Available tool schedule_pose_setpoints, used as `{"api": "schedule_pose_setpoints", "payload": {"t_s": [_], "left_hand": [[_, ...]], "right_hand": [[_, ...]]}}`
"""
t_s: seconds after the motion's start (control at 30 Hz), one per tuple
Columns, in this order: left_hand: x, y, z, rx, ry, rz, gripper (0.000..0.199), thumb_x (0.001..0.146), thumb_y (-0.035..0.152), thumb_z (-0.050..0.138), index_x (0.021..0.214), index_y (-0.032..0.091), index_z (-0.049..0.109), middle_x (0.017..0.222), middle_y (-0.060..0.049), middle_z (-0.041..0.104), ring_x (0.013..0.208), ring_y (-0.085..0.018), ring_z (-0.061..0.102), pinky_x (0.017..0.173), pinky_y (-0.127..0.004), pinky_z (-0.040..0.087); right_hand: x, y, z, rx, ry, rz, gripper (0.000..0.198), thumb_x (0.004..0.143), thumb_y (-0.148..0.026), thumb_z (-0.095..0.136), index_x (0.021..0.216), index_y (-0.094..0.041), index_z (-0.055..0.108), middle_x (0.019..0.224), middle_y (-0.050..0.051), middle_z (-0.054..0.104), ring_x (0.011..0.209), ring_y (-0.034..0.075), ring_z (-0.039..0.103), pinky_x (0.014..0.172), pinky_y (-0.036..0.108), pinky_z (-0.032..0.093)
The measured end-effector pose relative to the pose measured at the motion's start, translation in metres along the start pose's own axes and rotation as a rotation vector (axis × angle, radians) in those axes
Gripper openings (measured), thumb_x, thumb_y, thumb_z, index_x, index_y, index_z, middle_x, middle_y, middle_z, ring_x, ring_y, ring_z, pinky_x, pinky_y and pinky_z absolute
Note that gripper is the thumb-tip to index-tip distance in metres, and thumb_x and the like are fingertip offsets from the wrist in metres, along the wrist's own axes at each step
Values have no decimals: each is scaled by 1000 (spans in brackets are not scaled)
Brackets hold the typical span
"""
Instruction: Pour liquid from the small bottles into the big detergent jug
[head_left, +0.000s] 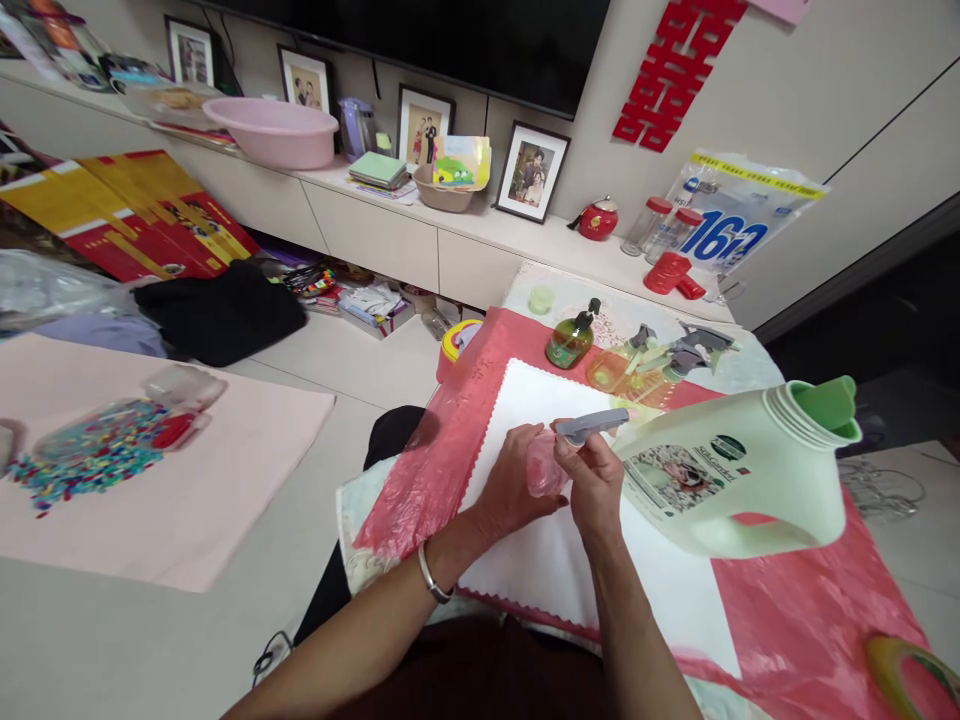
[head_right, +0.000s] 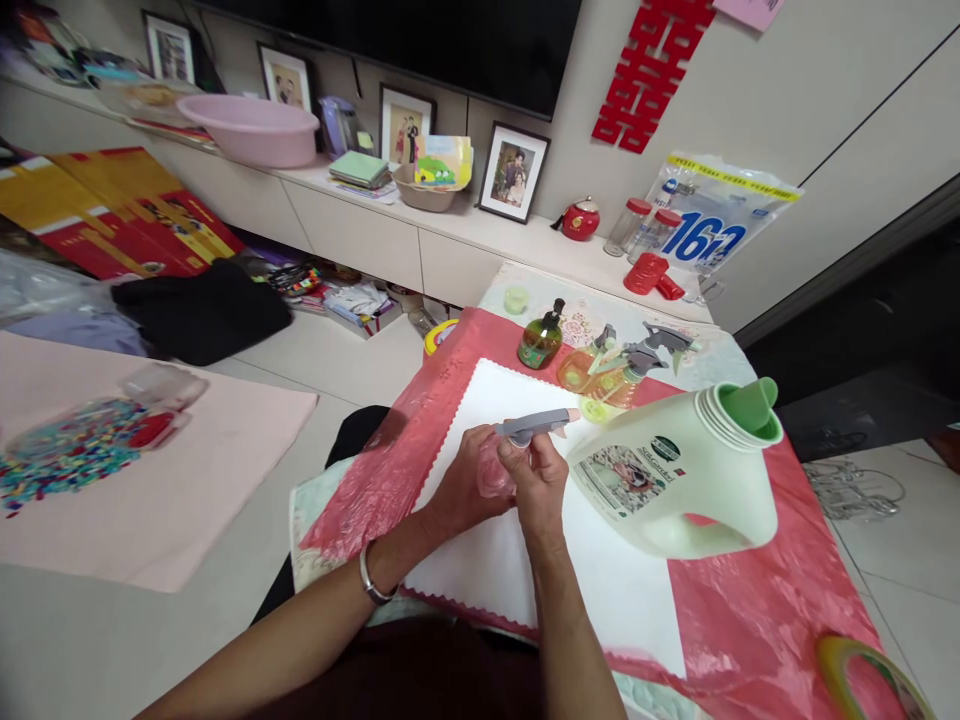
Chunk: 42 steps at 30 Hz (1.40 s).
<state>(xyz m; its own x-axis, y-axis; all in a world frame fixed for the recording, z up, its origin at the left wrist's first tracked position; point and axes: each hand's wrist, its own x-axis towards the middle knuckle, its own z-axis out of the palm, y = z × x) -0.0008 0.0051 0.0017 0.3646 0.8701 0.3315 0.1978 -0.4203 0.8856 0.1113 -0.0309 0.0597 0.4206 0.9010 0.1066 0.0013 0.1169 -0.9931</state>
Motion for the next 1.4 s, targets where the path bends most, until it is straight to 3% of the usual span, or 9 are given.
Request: {"api": "schedule_pose_setpoints", "payload": {"t_s": [0.13,0.27,0.43,0.53,0.63,0.9,1.1,1.23,1.4], "left_hand": [[-12,6,-21,-101,-126,18,102,64,28,85,150,23,30,148,-19,45,140,-41,45,115,-63,41],[-13,35,-44,-184,-88,24,86,78,29,76,151,25,32,153,-16,41,145,-36,41,119,-59,40],[9,76,-45,-245,63,65,46,80,33,76,122,23,59,124,-10,59,119,-29,59,104,-48,52],[21,87,-35,-281,83,-43,35,73,21,78,103,22,62,110,-7,60,106,-26,61,91,-42,56],[27,91,-28,-307,127,-169,28,67,10,75,88,22,61,100,-3,59,94,-21,61,78,-35,56],[27,88,-26,-316,134,-235,28,63,8,77,83,22,66,97,-2,58,89,-20,62,65,-29,51],[27,87,-33,-296,69,-199,28,64,7,76,86,23,73,96,-2,67,92,-22,65,75,-32,53],[26,89,-40,-337,45,-232,23,67,10,75,86,22,73,93,-2,70,94,-23,66,85,-34,53],[26,80,-39,-574,11,-331,60,64,20,85,119,21,60,108,-5,72,96,-24,68,84,-35,53]], "right_hand": [[-5,-4,-1,-58,-8,-17,38,79,-47,82,104,-19,75,103,5,71,96,23,65,90,38,52],[-9,-4,0,-118,-7,-50,39,81,-48,79,108,-20,74,105,5,71,98,24,65,90,36,51],[-12,-1,-1,-208,-9,-137,36,84,-51,73,98,-18,74,88,4,70,84,22,64,74,31,52],[-11,2,-6,-265,-14,-206,33,85,-51,69,85,-18,72,76,2,67,69,20,62,61,28,49],[-11,8,-9,-305,-15,-265,31,85,-49,67,84,-19,70,79,3,68,70,20,63,62,27,50],[-11,35,-10,-390,13,-387,27,85,-42,66,101,-21,69,92,4,69,78,21,65,64,27,52],[-10,46,-13,-450,13,-462,21,77,-41,65,82,-20,63,75,3,63,62,19,59,50,27,46],[-9,44,-10,-502,10,-473,20,77,-39,61,78,-19,63,71,3,61,59,18,56,52,28,46],[-7,41,-10,-565,-4,-461,27,79,-43,58,82,-18,65,77,6,63,69,21,59,61,30,48]]}}
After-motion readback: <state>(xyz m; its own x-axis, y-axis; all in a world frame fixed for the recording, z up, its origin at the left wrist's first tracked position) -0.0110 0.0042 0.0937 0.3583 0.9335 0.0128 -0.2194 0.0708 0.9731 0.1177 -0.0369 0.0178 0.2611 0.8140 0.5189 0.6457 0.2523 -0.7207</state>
